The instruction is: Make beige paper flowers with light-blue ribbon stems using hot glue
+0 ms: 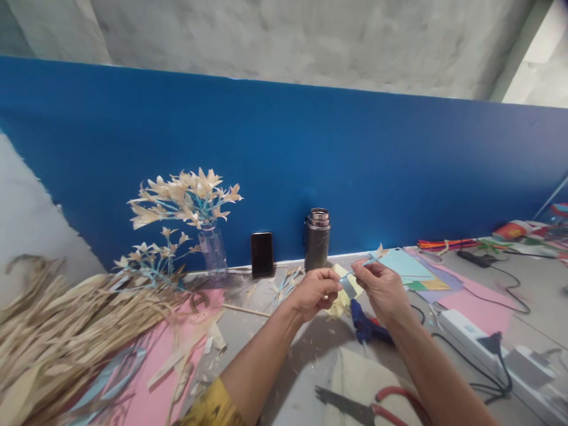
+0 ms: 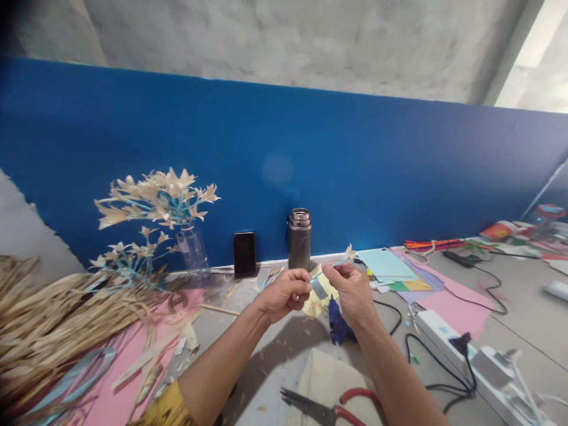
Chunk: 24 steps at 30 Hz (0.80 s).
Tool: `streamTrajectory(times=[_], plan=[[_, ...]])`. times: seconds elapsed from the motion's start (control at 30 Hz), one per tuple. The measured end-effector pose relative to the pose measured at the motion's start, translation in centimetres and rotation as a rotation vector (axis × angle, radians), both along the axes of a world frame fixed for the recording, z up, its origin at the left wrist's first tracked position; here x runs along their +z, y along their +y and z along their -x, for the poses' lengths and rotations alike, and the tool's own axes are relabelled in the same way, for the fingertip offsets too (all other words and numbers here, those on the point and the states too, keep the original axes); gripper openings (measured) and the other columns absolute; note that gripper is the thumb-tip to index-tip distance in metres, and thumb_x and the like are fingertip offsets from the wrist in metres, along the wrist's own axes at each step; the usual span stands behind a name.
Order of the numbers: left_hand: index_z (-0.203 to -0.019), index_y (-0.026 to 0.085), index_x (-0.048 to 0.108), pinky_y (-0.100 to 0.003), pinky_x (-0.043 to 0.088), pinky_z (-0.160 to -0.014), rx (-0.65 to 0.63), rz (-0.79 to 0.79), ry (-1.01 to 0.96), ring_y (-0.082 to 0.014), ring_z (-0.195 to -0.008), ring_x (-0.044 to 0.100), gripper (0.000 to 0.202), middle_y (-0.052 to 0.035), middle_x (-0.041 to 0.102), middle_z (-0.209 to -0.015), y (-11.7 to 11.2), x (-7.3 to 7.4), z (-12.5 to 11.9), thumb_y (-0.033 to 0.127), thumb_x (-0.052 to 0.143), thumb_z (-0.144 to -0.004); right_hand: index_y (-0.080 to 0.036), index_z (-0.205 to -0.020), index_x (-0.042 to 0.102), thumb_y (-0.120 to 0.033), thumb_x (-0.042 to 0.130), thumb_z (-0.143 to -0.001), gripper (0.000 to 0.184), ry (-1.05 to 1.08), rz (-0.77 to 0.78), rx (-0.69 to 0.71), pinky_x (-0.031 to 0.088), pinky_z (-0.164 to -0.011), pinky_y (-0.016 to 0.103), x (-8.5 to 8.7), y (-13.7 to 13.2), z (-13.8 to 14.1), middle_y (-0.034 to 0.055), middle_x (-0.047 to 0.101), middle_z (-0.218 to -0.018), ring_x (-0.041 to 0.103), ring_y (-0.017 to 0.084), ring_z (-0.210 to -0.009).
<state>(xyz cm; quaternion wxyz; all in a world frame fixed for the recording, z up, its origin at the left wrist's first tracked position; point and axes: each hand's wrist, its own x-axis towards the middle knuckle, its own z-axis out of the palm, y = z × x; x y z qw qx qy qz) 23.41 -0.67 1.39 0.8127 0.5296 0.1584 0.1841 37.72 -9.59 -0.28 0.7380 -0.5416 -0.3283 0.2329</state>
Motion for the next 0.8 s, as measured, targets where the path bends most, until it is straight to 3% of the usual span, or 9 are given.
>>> streamTrajectory(times=[0.2, 0.3, 0.47, 0.6, 0.8], plan=[[-0.070, 0.019, 0.050, -0.018, 0.010, -0.043, -0.043, 0.098, 0.011, -0.0042, -0.042, 0.031, 0.030, 0.0091, 0.039, -0.049, -0.1, -0.4, -0.2, 0.016, 0.075, -0.053, -0.020, -0.064, 0.064, -0.050, 0.085, -0.065, 0.037, 0.052, -0.053, 0.039, 0.040, -0.054, 0.028, -0.2, -0.3, 0.0, 0.0003, 0.062, -0.068, 0.051, 0.013, -0.059], [-0.071, 0.019, 0.051, -0.017, 0.010, -0.042, -0.135, 0.140, -0.007, -0.0030, -0.040, 0.025, 0.028, 0.0093, 0.039, -0.047, 0.0, -0.5, -0.1, 0.016, 0.076, -0.056, -0.021, -0.068, 0.067, -0.049, 0.086, -0.062, 0.035, 0.114, -0.099, 0.115, 0.044, -0.059, 0.029, 0.1, -0.7, 0.2, 0.0020, 0.066, -0.080, 0.054, 0.014, -0.064], [-0.070, 0.018, 0.052, -0.017, 0.008, -0.042, -0.258, 0.174, -0.036, -0.0015, -0.040, 0.023, 0.026, 0.0089, 0.038, -0.049, -0.1, -0.2, 0.1, 0.015, 0.076, -0.059, -0.023, -0.075, 0.072, -0.044, 0.088, -0.063, 0.030, 0.230, -0.160, 0.271, 0.046, -0.062, 0.029, 0.3, -1.0, 0.1, -0.0006, 0.064, -0.078, 0.051, 0.012, -0.064], [-0.070, 0.017, 0.052, -0.017, 0.008, -0.042, -0.243, 0.170, -0.029, -0.0012, -0.039, 0.023, 0.027, 0.0096, 0.036, -0.048, -0.3, -0.2, 0.1, 0.015, 0.077, -0.059, -0.023, -0.079, 0.074, -0.041, 0.089, -0.062, 0.029, 0.309, -0.187, 0.339, 0.047, -0.063, 0.026, 0.2, -1.1, 0.1, 0.0003, 0.063, -0.084, 0.052, 0.012, -0.068], [-0.070, 0.019, 0.051, -0.015, 0.010, -0.042, -0.168, 0.134, -0.022, -0.0017, -0.039, 0.023, 0.030, 0.0113, 0.034, -0.045, 0.0, -0.5, -0.1, 0.014, 0.077, -0.057, -0.019, -0.080, 0.075, -0.043, 0.089, -0.063, 0.033, 0.359, -0.097, 0.304, 0.043, -0.055, 0.020, 0.2, -1.2, 0.7, -0.0013, 0.056, -0.069, 0.048, 0.011, -0.065]])
